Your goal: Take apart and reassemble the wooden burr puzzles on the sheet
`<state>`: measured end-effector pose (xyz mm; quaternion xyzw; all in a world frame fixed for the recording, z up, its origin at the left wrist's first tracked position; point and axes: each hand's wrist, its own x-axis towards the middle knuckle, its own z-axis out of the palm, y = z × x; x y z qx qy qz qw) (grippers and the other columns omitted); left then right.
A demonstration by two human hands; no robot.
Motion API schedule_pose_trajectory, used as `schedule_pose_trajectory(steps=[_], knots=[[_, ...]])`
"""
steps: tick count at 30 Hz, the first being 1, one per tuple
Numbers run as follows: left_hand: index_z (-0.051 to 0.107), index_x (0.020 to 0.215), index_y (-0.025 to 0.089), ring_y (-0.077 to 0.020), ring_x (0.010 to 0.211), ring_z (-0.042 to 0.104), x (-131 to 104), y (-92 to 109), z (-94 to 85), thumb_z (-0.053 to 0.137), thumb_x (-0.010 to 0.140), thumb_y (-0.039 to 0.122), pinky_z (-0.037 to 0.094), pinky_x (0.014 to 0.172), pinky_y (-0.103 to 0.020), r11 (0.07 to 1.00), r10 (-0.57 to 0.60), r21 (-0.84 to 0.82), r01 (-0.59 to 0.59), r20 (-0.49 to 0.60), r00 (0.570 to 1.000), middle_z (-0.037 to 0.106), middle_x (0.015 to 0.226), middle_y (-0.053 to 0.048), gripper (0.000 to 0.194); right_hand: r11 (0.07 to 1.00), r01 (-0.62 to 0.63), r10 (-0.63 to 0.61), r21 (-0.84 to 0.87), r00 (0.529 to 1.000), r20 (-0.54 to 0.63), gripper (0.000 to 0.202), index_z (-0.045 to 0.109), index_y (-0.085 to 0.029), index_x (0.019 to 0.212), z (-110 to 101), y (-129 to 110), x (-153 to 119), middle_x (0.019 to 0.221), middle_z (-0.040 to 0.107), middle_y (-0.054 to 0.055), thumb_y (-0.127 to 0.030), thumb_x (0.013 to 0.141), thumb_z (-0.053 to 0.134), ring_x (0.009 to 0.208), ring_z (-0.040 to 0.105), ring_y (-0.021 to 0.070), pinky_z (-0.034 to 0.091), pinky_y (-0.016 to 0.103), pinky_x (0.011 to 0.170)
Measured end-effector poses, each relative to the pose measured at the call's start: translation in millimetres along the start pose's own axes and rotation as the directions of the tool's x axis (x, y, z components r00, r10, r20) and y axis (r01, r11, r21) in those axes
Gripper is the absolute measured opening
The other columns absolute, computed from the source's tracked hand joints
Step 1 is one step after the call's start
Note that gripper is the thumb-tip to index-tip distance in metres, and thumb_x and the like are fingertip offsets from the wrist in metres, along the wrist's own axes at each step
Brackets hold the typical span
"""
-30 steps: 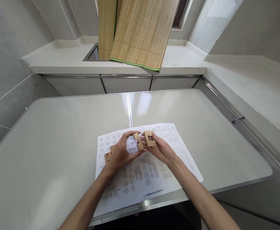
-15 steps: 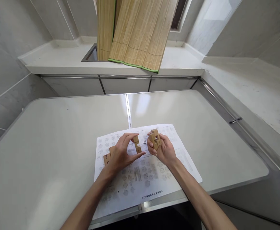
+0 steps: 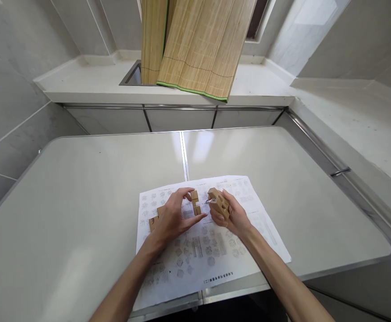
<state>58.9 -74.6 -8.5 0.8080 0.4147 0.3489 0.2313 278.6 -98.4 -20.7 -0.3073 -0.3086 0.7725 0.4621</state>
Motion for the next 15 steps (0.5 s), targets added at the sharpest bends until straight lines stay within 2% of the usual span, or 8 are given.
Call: schedule_pose_trajectory(steps=[5,9,11,15], knots=[[0.049,0.136,0.028,-0.0266,0.099,0.072,-1.1,1.0,0.0,0.087,0.082,0.045,0.061,0.086,-0.042,1.000,-0.024,0.002,0.024,0.004,1.000,0.068,0.108,-0.005,0.068,0.999,0.034,-0.033,-0.007,0.998,0.061,0.033,0.061,-0.022,0.097,-0.6,-1.4,-1.6,0.053,0.049,-0.006,-0.051,0.102,0.048,0.038,0.030,0.0090,0.026,0.022,0.039],[0.048,0.136,0.028,-0.0254,0.095,0.072,-2.6,1.0,0.9,0.087,0.082,0.045,0.062,0.083,-0.041,0.999,-0.032,0.004,0.032,-0.010,0.999,0.066,0.105,-0.003,0.068,0.999,0.014,-0.012,-0.042,0.998,0.062,0.031,0.060,-0.022,0.099,3.0,-3.7,-3.1,0.065,0.056,-0.003,-0.051,0.103,0.050,0.042,0.037,0.0097,0.031,0.024,0.043],[0.048,0.136,0.028,-0.0249,0.093,0.073,-3.0,0.6,1.5,0.086,0.083,0.045,0.062,0.082,-0.041,0.999,-0.033,0.005,0.033,-0.017,0.999,0.065,0.105,-0.003,0.068,0.997,-0.001,0.003,-0.079,1.000,0.026,0.032,0.061,-0.022,0.099,3.5,-3.3,-3.5,0.065,0.053,-0.004,-0.053,0.103,0.054,0.044,0.034,0.0086,0.030,0.023,0.043],[0.048,0.136,0.029,-0.0247,0.093,0.072,-2.9,0.5,1.7,0.087,0.082,0.046,0.062,0.081,-0.040,0.999,-0.041,0.011,0.041,-0.021,0.999,0.066,0.105,-0.003,0.069,0.997,-0.017,0.016,-0.069,1.000,-0.017,0.039,0.063,-0.022,0.112,-0.9,1.0,-3.3,0.059,0.039,-0.009,-0.059,0.101,0.059,0.044,0.021,0.0073,0.020,0.020,0.041]])
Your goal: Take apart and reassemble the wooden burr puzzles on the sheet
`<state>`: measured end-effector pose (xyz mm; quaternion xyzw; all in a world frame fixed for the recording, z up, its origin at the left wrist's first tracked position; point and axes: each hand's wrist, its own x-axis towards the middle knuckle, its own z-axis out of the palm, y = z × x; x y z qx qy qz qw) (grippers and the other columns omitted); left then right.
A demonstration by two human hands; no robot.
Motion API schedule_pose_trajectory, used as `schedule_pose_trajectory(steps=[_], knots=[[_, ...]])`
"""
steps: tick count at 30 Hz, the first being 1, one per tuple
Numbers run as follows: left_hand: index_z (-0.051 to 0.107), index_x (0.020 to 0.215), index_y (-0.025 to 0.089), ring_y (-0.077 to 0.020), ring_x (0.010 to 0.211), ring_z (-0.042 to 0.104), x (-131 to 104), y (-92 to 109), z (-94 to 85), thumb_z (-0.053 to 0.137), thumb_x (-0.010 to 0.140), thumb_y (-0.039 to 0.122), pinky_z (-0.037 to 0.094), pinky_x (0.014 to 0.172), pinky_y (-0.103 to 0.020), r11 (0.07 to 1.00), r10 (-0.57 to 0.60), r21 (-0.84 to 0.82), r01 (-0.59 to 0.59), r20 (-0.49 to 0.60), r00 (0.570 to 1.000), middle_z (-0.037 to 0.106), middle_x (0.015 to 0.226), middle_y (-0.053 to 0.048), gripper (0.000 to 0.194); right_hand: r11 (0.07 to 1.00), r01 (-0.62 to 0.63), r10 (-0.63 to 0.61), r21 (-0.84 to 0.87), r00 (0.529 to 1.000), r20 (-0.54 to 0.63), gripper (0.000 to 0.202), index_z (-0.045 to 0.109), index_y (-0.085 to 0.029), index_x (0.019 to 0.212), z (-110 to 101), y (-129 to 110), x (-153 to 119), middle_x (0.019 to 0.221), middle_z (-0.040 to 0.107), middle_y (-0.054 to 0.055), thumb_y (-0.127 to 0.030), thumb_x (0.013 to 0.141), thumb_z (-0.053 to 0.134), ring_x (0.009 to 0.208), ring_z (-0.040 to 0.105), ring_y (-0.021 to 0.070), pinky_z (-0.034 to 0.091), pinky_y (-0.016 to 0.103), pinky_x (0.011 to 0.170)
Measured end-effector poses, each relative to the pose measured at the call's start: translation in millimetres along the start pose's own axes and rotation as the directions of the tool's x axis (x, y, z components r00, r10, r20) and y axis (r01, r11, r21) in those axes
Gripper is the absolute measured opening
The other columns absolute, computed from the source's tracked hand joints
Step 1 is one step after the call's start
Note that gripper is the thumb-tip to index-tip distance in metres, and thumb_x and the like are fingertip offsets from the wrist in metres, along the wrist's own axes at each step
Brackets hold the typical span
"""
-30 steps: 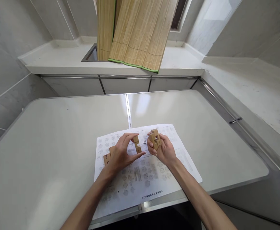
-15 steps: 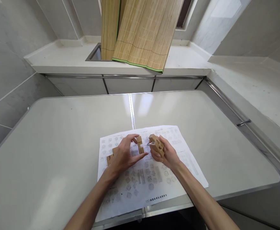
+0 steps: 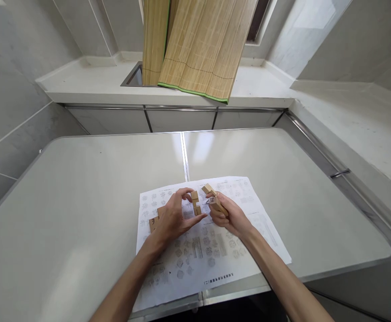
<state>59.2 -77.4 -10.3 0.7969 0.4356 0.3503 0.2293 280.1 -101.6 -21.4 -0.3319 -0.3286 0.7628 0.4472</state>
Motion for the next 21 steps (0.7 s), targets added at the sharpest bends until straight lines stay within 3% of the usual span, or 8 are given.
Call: schedule_pose_trajectory(steps=[4,8,15,21], knots=[[0.048,0.135,0.029,-0.0250,0.095,0.072,0.7,1.0,-1.1,0.087,0.081,0.046,0.062,0.080,-0.039,1.000,0.006,-0.003,-0.006,0.009,1.000,0.066,0.106,-0.004,0.068,1.000,-0.006,0.005,0.016,1.000,0.002,0.049,0.066,-0.020,0.110,-3.3,3.2,-0.5,0.050,0.029,-0.012,-0.067,0.101,0.055,0.043,0.015,0.0081,0.019,0.020,0.041],[0.048,0.134,0.028,-0.0256,0.097,0.072,0.5,-0.4,0.0,0.088,0.080,0.045,0.061,0.079,-0.038,1.000,0.005,-0.004,-0.005,0.021,1.000,0.067,0.108,-0.004,0.069,1.000,-0.017,0.017,0.009,0.999,0.034,0.057,0.068,-0.019,0.108,-2.3,1.6,-1.8,0.048,0.027,-0.012,-0.072,0.101,0.050,0.043,0.014,0.0085,0.019,0.022,0.042],[0.048,0.135,0.029,-0.0257,0.096,0.071,1.0,-5.0,2.6,0.088,0.081,0.045,0.060,0.082,-0.040,0.998,0.041,-0.040,-0.039,0.043,0.998,0.067,0.105,-0.003,0.069,1.000,-0.015,0.015,0.010,0.999,0.048,0.037,0.070,-0.018,0.108,-6.4,3.0,-1.3,0.052,0.030,-0.011,-0.053,0.104,0.057,0.046,0.017,0.0093,0.020,0.023,0.046],[0.047,0.136,0.028,-0.0262,0.100,0.071,2.1,-4.5,1.5,0.088,0.082,0.044,0.060,0.087,-0.042,0.997,0.039,-0.073,-0.034,0.067,0.997,0.068,0.108,-0.004,0.069,1.000,0.004,-0.002,-0.017,0.997,0.078,0.043,0.068,-0.018,0.100,-7.4,2.9,-1.6,0.050,0.030,-0.011,-0.059,0.104,0.055,0.045,0.018,0.0084,0.020,0.023,0.047]])
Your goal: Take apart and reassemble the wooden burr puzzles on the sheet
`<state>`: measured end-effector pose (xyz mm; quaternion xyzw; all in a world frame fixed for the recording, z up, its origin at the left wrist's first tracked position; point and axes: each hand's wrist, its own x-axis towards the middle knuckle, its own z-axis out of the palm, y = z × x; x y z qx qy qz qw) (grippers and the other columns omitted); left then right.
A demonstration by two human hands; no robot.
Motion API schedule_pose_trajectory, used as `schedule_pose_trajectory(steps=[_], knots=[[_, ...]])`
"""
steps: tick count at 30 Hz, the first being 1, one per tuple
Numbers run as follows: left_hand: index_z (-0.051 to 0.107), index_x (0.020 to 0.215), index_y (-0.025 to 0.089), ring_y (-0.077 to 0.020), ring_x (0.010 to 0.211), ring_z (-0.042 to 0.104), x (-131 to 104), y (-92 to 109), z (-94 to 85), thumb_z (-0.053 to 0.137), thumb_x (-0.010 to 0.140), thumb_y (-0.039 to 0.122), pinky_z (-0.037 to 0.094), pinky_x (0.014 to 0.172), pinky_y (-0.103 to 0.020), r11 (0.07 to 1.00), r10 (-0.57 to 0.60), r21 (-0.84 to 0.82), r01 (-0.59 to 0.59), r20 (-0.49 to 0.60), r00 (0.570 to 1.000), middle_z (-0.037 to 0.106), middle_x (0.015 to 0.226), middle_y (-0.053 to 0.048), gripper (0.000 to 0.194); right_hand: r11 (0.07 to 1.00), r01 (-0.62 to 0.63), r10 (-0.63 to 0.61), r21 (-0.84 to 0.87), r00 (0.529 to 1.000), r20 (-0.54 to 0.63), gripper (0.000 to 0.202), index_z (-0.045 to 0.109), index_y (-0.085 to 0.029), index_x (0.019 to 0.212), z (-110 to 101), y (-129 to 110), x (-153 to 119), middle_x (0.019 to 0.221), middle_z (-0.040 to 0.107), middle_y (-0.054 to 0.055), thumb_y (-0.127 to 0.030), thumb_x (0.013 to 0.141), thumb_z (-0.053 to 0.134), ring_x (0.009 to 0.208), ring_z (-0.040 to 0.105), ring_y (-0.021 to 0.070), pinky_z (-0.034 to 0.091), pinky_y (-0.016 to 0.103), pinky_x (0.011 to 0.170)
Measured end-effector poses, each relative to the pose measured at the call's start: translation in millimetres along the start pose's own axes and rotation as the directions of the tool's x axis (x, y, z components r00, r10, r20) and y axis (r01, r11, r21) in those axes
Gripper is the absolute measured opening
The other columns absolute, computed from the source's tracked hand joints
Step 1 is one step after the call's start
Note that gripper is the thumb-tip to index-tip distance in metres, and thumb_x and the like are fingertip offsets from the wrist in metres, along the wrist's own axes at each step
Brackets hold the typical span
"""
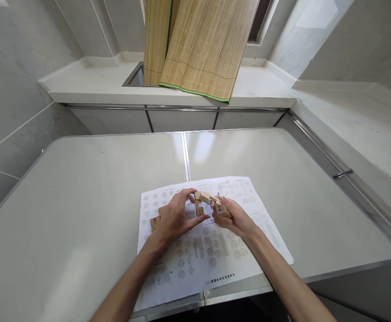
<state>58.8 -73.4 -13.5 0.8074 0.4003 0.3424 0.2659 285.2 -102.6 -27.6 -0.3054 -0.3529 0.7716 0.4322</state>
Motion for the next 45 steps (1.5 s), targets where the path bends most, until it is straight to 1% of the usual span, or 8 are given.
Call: schedule_pose_trajectory(steps=[5,13,21,24,28,34,40,45], knots=[[0.048,0.136,0.028,-0.0252,0.097,0.071,0.1,2.6,-1.9,0.088,0.081,0.046,0.060,0.087,-0.042,0.999,-0.048,-0.011,0.048,0.017,0.999,0.067,0.106,-0.003,0.070,1.000,-0.021,0.021,0.000,0.999,-0.030,0.035,0.071,-0.017,0.109,0.9,-3.5,-1.1,0.056,0.032,-0.009,-0.049,0.103,0.058,0.050,0.023,0.0096,0.021,0.023,0.050],[0.052,0.135,0.026,-0.0264,0.104,0.071,0.6,3.8,-5.6,0.086,0.082,0.051,0.059,0.091,-0.041,0.993,-0.104,-0.060,0.106,0.042,0.994,0.071,0.109,-0.005,0.067,0.999,0.015,-0.016,-0.036,1.000,-0.023,0.042,0.070,-0.017,0.109,-3.0,-0.1,-0.6,0.056,0.031,-0.009,-0.057,0.102,0.058,0.050,0.022,0.0096,0.019,0.025,0.050],[0.053,0.136,0.026,-0.0260,0.107,0.071,2.4,2.5,-5.9,0.083,0.086,0.050,0.058,0.093,-0.041,0.991,-0.081,-0.103,0.086,0.054,0.995,0.073,0.115,-0.006,0.064,0.930,0.065,-0.107,-0.362,0.989,-0.099,0.046,0.071,-0.019,0.120,10.4,-2.8,-1.4,0.070,0.045,-0.003,-0.059,0.103,0.056,0.057,0.036,0.0119,0.028,0.027,0.055],[0.055,0.134,0.025,-0.0269,0.106,0.071,2.9,4.0,-7.4,0.080,0.088,0.052,0.058,0.093,-0.042,0.990,-0.101,-0.097,0.107,0.061,0.993,0.073,0.114,-0.007,0.060,0.858,0.098,-0.190,-0.503,0.972,-0.136,0.044,0.068,-0.020,0.122,12.9,-3.3,-3.2,0.078,0.055,-0.001,-0.058,0.105,0.052,0.064,0.045,0.0141,0.036,0.028,0.060],[0.057,0.133,0.023,-0.0272,0.106,0.070,2.6,4.7,-9.1,0.078,0.090,0.050,0.057,0.094,-0.043,0.986,-0.127,-0.100,0.134,0.070,0.989,0.073,0.115,-0.007,0.055,0.751,0.112,-0.278,-0.651,0.948,-0.157,0.035,0.059,-0.022,0.112,9.7,-0.3,-5.8,0.068,0.058,-0.004,-0.056,0.104,0.055,0.063,0.053,0.0158,0.042,0.028,0.062],[0.057,0.134,0.022,-0.0281,0.107,0.071,3.0,6.4,-10.9,0.079,0.088,0.054,0.058,0.092,-0.042,0.983,-0.149,-0.093,0.157,0.086,0.985,0.072,0.119,-0.009,0.060,0.599,0.164,-0.341,-0.784,0.938,-0.064,0.025,0.060,-0.024,0.103,12.3,4.0,-5.7,0.083,0.072,0.003,-0.049,0.103,0.061,0.064,0.065,0.0168,0.045,0.025,0.053],[0.055,0.136,0.025,-0.0283,0.110,0.070,3.1,5.8,-9.8,0.086,0.082,0.051,0.058,0.095,-0.043,0.993,-0.078,-0.081,0.086,0.103,0.992,0.071,0.123,-0.008,0.067,0.285,0.253,-0.548,-0.924,0.834,0.060,0.014,0.064,-0.024,0.106,13.9,7.6,-4.2,0.082,0.073,0.003,-0.038,0.103,0.062,0.058,0.064,0.0160,0.047,0.026,0.052],[0.054,0.137,0.027,-0.0277,0.111,0.069,2.8,3.3,-8.4,0.086,0.083,0.050,0.057,0.098,-0.044,0.996,-0.033,-0.081,0.041,0.094,0.995,0.070,0.125,-0.008,0.067,0.141,0.275,-0.602,-0.951,0.787,0.138,0.010,0.063,-0.023,0.109,8.6,12.0,-3.1,0.087,0.075,0.005,-0.031,0.103,0.062,0.064,0.068,0.0169,0.051,0.027,0.056]])
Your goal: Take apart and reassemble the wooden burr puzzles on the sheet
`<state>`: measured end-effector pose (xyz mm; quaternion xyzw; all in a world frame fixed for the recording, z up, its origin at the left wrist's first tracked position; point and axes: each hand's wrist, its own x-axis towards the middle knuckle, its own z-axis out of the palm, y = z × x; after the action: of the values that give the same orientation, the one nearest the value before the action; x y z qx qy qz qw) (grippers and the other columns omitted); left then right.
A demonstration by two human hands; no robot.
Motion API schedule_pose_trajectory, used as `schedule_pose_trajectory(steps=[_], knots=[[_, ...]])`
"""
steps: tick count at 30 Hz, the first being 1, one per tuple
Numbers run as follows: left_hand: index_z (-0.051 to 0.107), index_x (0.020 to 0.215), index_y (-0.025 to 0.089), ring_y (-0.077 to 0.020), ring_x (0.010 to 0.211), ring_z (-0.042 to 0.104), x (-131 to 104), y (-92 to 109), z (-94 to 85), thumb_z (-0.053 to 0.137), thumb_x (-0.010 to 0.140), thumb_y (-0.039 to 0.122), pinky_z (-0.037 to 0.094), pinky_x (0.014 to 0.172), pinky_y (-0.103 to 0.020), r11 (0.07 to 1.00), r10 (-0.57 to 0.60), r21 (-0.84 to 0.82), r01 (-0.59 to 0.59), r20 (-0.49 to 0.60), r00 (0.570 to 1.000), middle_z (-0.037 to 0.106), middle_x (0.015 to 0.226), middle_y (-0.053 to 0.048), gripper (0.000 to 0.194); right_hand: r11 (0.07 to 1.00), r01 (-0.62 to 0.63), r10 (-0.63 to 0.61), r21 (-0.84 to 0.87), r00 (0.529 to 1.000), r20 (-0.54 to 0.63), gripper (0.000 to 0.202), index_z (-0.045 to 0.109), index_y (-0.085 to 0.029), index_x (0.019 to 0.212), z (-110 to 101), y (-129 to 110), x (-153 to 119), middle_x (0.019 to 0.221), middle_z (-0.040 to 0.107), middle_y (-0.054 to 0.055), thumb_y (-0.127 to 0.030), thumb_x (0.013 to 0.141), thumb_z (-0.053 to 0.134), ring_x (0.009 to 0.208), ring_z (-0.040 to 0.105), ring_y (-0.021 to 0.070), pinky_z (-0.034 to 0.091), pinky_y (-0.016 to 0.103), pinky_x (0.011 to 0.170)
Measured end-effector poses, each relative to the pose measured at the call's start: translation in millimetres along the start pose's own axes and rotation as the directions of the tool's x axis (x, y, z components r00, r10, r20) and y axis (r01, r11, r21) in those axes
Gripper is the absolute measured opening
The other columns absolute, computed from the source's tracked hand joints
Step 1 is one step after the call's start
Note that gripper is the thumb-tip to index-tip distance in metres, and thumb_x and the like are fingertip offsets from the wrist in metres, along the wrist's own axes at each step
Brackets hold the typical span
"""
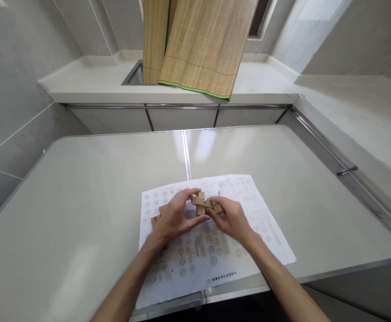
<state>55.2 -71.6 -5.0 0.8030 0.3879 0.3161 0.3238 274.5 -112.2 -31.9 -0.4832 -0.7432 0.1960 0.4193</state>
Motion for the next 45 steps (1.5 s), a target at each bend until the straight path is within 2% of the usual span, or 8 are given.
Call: schedule_pose_trajectory(steps=[5,12,19,27,38,45], knots=[[0.054,0.137,0.027,-0.0284,0.113,0.069,-0.1,-0.2,0.9,0.084,0.085,0.049,0.057,0.098,-0.046,1.000,0.005,-0.002,-0.005,0.021,1.000,0.069,0.128,-0.009,0.063,0.995,0.061,-0.060,-0.077,0.998,0.006,0.009,0.062,-0.022,0.112,0.6,3.8,-0.5,0.088,0.075,0.005,-0.026,0.104,0.059,0.065,0.066,0.0171,0.049,0.028,0.058],[0.055,0.134,0.026,-0.0276,0.109,0.069,2.0,1.7,0.9,0.084,0.084,0.051,0.057,0.096,-0.046,1.000,0.011,0.007,-0.011,0.014,1.000,0.070,0.122,-0.008,0.063,0.997,0.010,-0.004,-0.082,0.998,0.068,0.012,0.060,-0.024,0.114,0.0,1.2,0.4,0.091,0.073,0.006,-0.030,0.108,0.052,0.070,0.067,0.0194,0.047,0.029,0.058],[0.056,0.133,0.026,-0.0275,0.110,0.070,2.7,4.2,-1.6,0.086,0.083,0.049,0.058,0.094,-0.042,1.000,-0.020,-0.014,0.020,0.009,1.000,0.070,0.124,-0.007,0.062,0.999,-0.033,0.035,-0.019,0.994,0.099,0.015,0.056,-0.024,0.122,0.2,0.2,-1.4,0.092,0.072,0.006,-0.027,0.108,0.051,0.070,0.066,0.0198,0.049,0.030,0.060],[0.056,0.130,0.026,-0.0265,0.108,0.070,2.9,2.9,-1.1,0.087,0.081,0.050,0.057,0.093,-0.041,1.000,-0.008,-0.024,0.009,0.025,1.000,0.070,0.122,-0.007,0.063,0.998,0.011,-0.005,-0.065,0.996,0.085,0.011,0.058,-0.024,0.117,0.8,1.3,-1.3,0.092,0.073,0.006,-0.025,0.107,0.052,0.070,0.067,0.0194,0.047,0.029,0.059],[0.058,0.133,0.027,-0.0297,0.113,0.071,-0.6,-0.5,-0.5,0.089,0.076,0.053,0.058,0.097,-0.045,0.999,-0.033,-0.007,0.033,0.035,0.999,0.072,0.126,-0.008,0.070,0.997,0.000,0.007,-0.073,0.996,0.091,0.014,0.058,-0.024,0.119,1.7,1.8,-1.4,0.093,0.074,0.008,-0.029,0.108,0.049,0.072,0.070,0.0209,0.051,0.031,0.061],[0.057,0.132,0.027,-0.0277,0.108,0.072,0.4,0.4,-1.4,0.091,0.075,0.051,0.058,0.097,-0.044,0.999,-0.048,-0.024,0.049,0.042,0.998,0.073,0.124,-0.007,0.070,0.998,0.005,0.000,-0.066,0.998,0.064,0.015,0.056,-0.024,0.121,0.6,0.6,-1.6,0.094,0.075,0.007,-0.028,0.108,0.051,0.072,0.072,0.0203,0.052,0.030,0.061]])
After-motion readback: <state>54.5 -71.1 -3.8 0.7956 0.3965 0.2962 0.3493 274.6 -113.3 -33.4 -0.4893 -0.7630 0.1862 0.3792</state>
